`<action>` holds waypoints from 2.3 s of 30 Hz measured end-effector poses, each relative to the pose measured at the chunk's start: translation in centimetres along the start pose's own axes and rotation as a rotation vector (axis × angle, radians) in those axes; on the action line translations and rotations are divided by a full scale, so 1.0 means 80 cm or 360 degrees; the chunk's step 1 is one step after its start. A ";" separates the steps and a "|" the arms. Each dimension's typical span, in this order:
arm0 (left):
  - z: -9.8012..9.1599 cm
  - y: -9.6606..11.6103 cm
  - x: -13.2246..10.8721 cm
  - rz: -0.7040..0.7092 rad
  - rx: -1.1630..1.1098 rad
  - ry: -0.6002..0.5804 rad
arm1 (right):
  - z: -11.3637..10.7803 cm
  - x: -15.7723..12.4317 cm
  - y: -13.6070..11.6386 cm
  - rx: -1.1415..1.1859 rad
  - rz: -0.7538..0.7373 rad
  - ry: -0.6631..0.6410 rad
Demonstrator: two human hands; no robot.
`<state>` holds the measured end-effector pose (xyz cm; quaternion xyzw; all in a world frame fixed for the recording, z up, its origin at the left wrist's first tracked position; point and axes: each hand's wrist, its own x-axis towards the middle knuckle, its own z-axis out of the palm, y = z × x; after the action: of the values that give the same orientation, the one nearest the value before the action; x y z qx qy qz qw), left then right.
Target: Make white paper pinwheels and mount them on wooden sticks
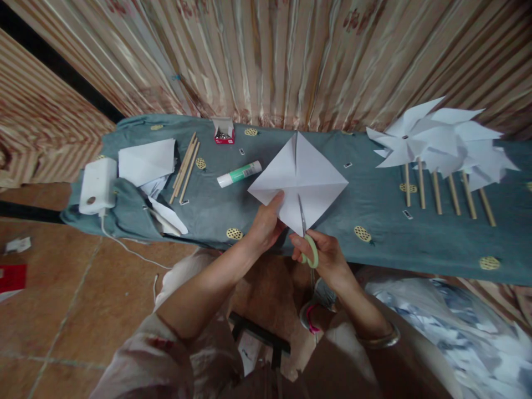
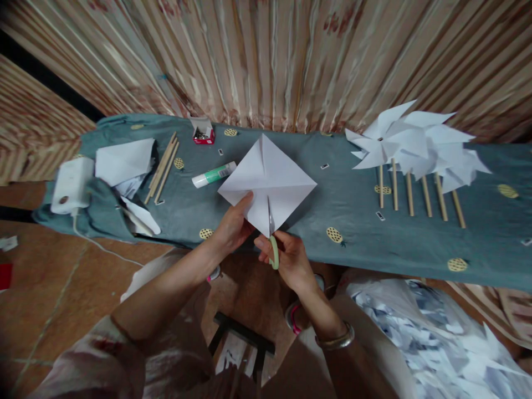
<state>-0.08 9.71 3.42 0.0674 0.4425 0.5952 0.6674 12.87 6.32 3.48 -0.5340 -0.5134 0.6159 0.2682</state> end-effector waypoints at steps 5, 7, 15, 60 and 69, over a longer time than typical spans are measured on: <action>-0.002 -0.003 0.000 0.0013 0.0018 -0.0028 | -0.001 0.001 0.004 -0.0002 -0.0014 -0.0006; -0.003 -0.004 0.000 0.0014 0.0011 -0.0046 | -0.002 0.001 0.005 -0.0008 -0.0026 -0.0017; 0.000 -0.001 -0.001 -0.0012 -0.0028 -0.0018 | 0.000 0.001 0.002 -0.0011 -0.0002 0.0008; -0.022 0.003 0.006 -0.0260 0.0765 -0.0266 | -0.102 0.008 0.022 0.0112 -0.0297 0.0521; -0.008 0.009 -0.003 -0.0317 0.0193 -0.0666 | -0.078 0.026 0.011 0.0507 -0.0231 0.0925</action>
<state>-1.02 9.42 3.59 0.1853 0.3338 0.4719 0.7947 18.31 10.02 2.45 -0.6006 -0.3495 0.4895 0.5267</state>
